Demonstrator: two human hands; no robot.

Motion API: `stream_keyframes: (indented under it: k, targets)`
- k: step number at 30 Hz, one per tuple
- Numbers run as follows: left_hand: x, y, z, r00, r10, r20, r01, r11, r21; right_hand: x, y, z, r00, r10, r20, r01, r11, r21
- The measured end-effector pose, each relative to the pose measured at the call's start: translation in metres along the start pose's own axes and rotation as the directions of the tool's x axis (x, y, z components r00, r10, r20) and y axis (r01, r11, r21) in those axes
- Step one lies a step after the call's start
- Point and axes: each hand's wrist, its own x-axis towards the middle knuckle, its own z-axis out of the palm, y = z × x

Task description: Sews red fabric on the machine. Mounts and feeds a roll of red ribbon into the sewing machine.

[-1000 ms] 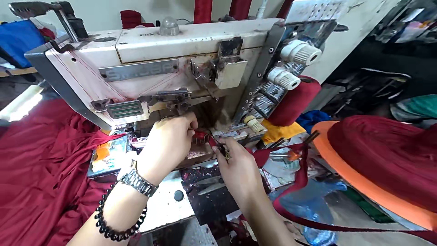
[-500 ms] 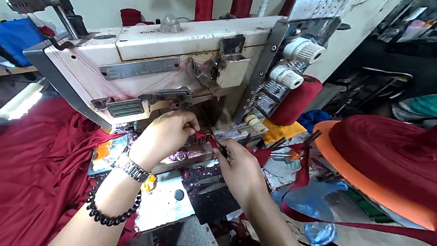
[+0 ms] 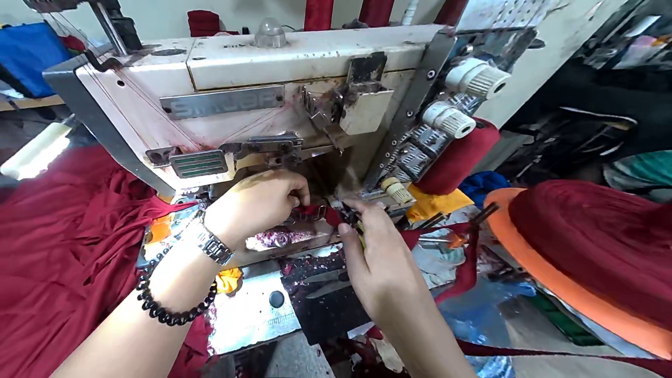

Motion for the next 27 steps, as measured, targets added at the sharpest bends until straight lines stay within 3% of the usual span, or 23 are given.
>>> stream_keyframes:
  k: [6,11,16,21,24,27]
  targets:
    - [0.001,0.000,-0.002,1.000,-0.001,0.021,0.002,1.000,-0.014,-0.012,-0.021,0.008,0.993,-0.096,-0.070,0.091,0.993,-0.074]
    - [0.005,0.003,-0.004,0.998,-0.013,0.066,0.014,1.000,-0.022,-0.005,-0.028,0.020,0.999,-0.028,-0.036,0.023,0.992,-0.126]
    - [0.007,0.003,-0.004,0.997,-0.011,0.080,0.012,1.000,-0.008,-0.005,-0.034,0.027,0.998,-0.048,-0.041,0.037,0.974,-0.225]
    - [0.000,0.001,-0.002,0.999,-0.017,0.051,0.017,1.000,0.001,-0.004,-0.026,0.033,1.000,-0.002,0.011,0.004,0.992,-0.127]
    - [-0.016,0.001,0.010,0.983,-0.008,-0.184,0.015,0.999,0.039,0.002,-0.017,0.023,0.987,0.066,0.149,-0.053,0.994,-0.091]
    - [-0.030,-0.004,0.038,0.838,0.108,-0.535,-0.062,0.993,0.103,0.007,-0.003,0.020,0.980,0.064,0.187,-0.055,0.997,-0.056]
